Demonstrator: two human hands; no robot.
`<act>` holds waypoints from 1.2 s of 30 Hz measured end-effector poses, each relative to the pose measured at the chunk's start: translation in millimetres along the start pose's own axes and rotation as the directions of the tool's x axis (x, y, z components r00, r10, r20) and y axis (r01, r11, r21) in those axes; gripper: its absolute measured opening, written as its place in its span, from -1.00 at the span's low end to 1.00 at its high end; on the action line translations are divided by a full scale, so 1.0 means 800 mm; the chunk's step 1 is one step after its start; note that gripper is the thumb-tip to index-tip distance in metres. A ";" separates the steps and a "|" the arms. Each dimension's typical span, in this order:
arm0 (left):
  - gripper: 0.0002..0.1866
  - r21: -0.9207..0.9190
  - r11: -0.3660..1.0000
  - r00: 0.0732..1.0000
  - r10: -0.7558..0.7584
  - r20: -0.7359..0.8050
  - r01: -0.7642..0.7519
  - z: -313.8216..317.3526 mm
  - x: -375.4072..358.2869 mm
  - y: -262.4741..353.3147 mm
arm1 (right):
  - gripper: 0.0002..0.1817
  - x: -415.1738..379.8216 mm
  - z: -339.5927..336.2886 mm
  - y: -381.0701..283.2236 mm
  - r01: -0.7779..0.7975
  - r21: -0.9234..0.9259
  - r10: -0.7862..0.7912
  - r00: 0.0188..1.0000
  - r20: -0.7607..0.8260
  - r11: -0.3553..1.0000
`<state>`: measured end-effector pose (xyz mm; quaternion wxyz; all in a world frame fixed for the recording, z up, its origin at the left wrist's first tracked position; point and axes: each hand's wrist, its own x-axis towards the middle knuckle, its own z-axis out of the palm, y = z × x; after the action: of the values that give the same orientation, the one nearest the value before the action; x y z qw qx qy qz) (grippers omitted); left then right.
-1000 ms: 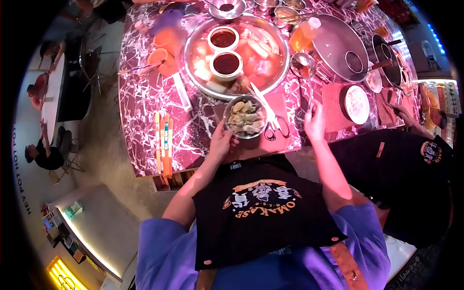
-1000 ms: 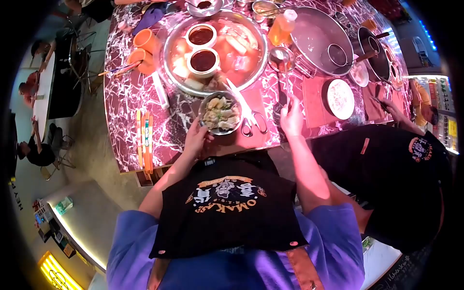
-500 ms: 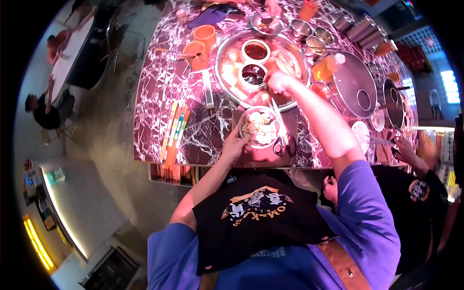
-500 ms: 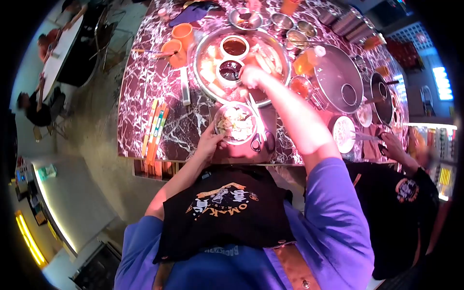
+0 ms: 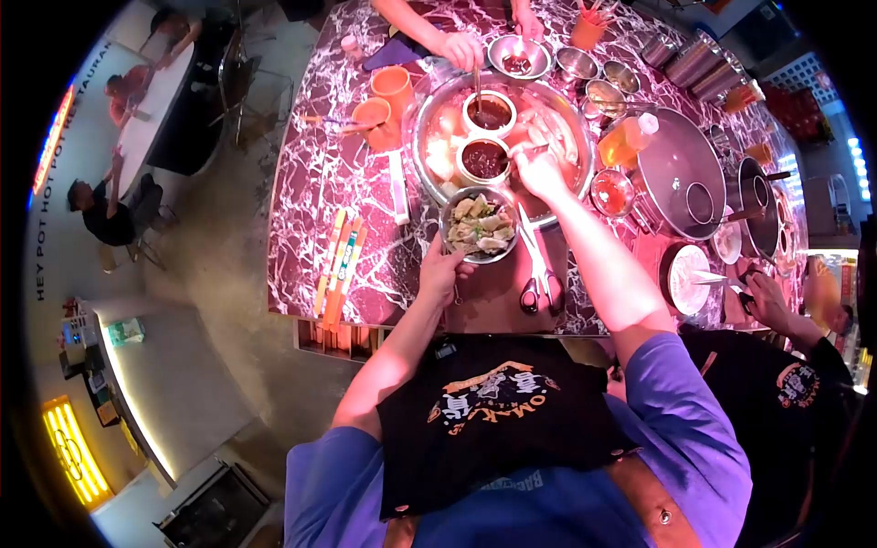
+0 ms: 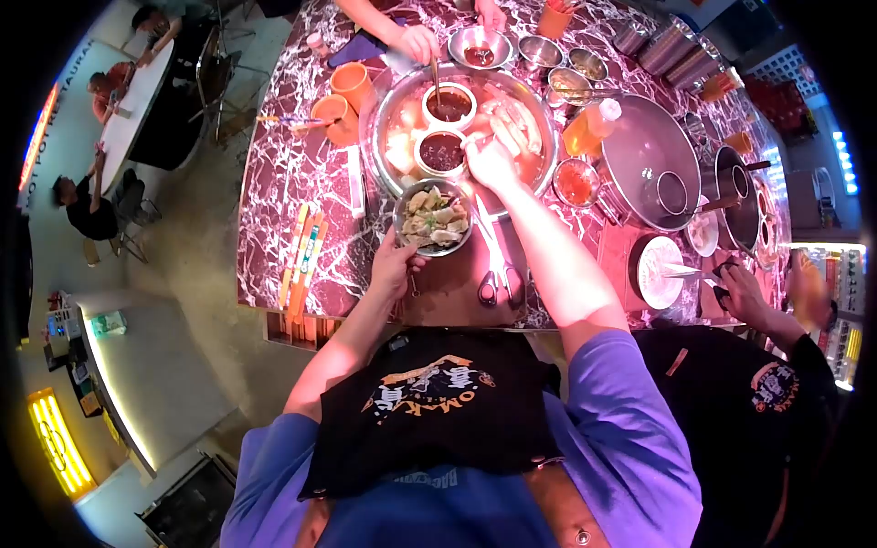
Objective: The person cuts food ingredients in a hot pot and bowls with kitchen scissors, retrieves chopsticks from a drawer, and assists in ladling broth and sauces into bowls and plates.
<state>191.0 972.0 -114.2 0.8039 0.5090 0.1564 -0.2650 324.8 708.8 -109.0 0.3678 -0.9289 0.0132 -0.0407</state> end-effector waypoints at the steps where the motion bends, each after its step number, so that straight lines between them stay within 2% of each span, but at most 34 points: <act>1: -0.44 0.028 1.000 1.000 -0.001 0.007 0.001 0.004 0.003 0.003 | -0.72 -0.010 -0.003 -0.010 0.041 0.002 -0.041 0.999 0.000 0.999; 3: -0.43 0.031 0.999 1.000 0.014 0.015 -0.015 0.012 0.008 0.009 | -0.69 -0.018 0.001 -0.010 -0.011 0.095 0.014 0.999 -0.038 0.995; 5: -0.44 0.047 0.999 0.999 -0.024 -0.031 0.026 0.018 0.010 0.014 | -0.72 -0.027 -0.002 -0.006 0.047 0.142 -0.040 0.998 -0.046 0.989; 6: -0.47 0.038 0.999 0.998 -0.031 -0.045 0.032 0.020 0.010 0.016 | -0.75 -0.032 -0.004 -0.007 0.026 0.215 -0.016 0.999 -0.050 0.976; 7: -0.47 0.034 0.999 0.999 -0.026 -0.037 0.027 0.022 0.012 0.018 | -0.75 -0.037 -0.007 -0.007 0.031 0.207 -0.020 0.998 -0.056 0.978; 9: -0.52 0.047 0.998 0.999 -0.042 -0.020 0.042 0.022 0.020 0.019 | -0.70 -0.046 -0.022 -0.026 -0.042 0.355 0.068 0.996 -0.062 0.934; 11: -0.53 0.043 0.998 0.999 -0.040 -0.005 0.040 0.022 0.024 0.018 | -0.74 -0.054 -0.033 -0.036 -0.026 0.340 0.053 0.996 -0.068 0.940; 13: -0.54 0.040 0.999 0.999 -0.032 0.011 0.032 0.024 0.029 0.022 | -0.75 -0.060 -0.035 -0.030 -0.166 0.635 0.250 0.967 -0.045 0.754; 15: -0.53 0.039 0.998 0.999 -0.040 -0.018 0.041 0.026 0.027 0.022 | -0.80 -0.069 -0.049 -0.043 -0.204 0.714 0.326 0.945 -0.036 0.669; 17: -0.52 0.022 0.999 0.999 -0.046 -0.029 0.046 0.026 0.027 0.023 | -0.78 -0.078 -0.057 -0.050 -0.205 0.737 0.350 0.936 -0.045 0.644; 20: -0.50 0.031 0.999 0.999 -0.037 -0.021 0.038 0.022 0.025 0.024 | -0.73 -0.090 -0.060 -0.049 -0.129 0.743 0.305 0.947 -0.105 0.656; 23: -0.50 0.080 0.996 0.999 -0.036 -0.014 0.037 0.023 0.023 0.031 | -0.74 -0.099 -0.063 -0.048 -0.097 0.805 0.307 0.946 -0.109 0.586; 28: -0.54 0.023 1.000 0.999 -0.021 -0.031 0.021 0.015 0.040 0.024 | -0.73 -0.132 -0.104 -0.091 -0.042 0.782 0.283 0.943 -0.175 0.622; 29: -0.54 0.017 1.000 0.999 -0.016 -0.032 0.016 0.019 0.042 0.029 | -0.73 -0.137 -0.112 -0.093 -0.048 0.804 0.283 0.947 -0.152 0.592; 34: -0.41 -0.095 0.993 0.994 0.073 0.085 -0.064 0.022 0.073 0.027 | -0.72 -0.174 -0.141 -0.115 -0.039 0.753 0.242 0.957 -0.160 0.656; 36: -0.38 -0.107 0.994 0.997 0.039 0.072 -0.031 0.028 0.090 0.028 | -0.72 -0.187 -0.149 -0.121 -0.072 0.721 0.247 0.959 -0.141 0.689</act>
<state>262.0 940.3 -125.3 0.8395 0.4581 0.1315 -0.2608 164.8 706.4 33.7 0.6947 -0.6997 0.1196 -0.1161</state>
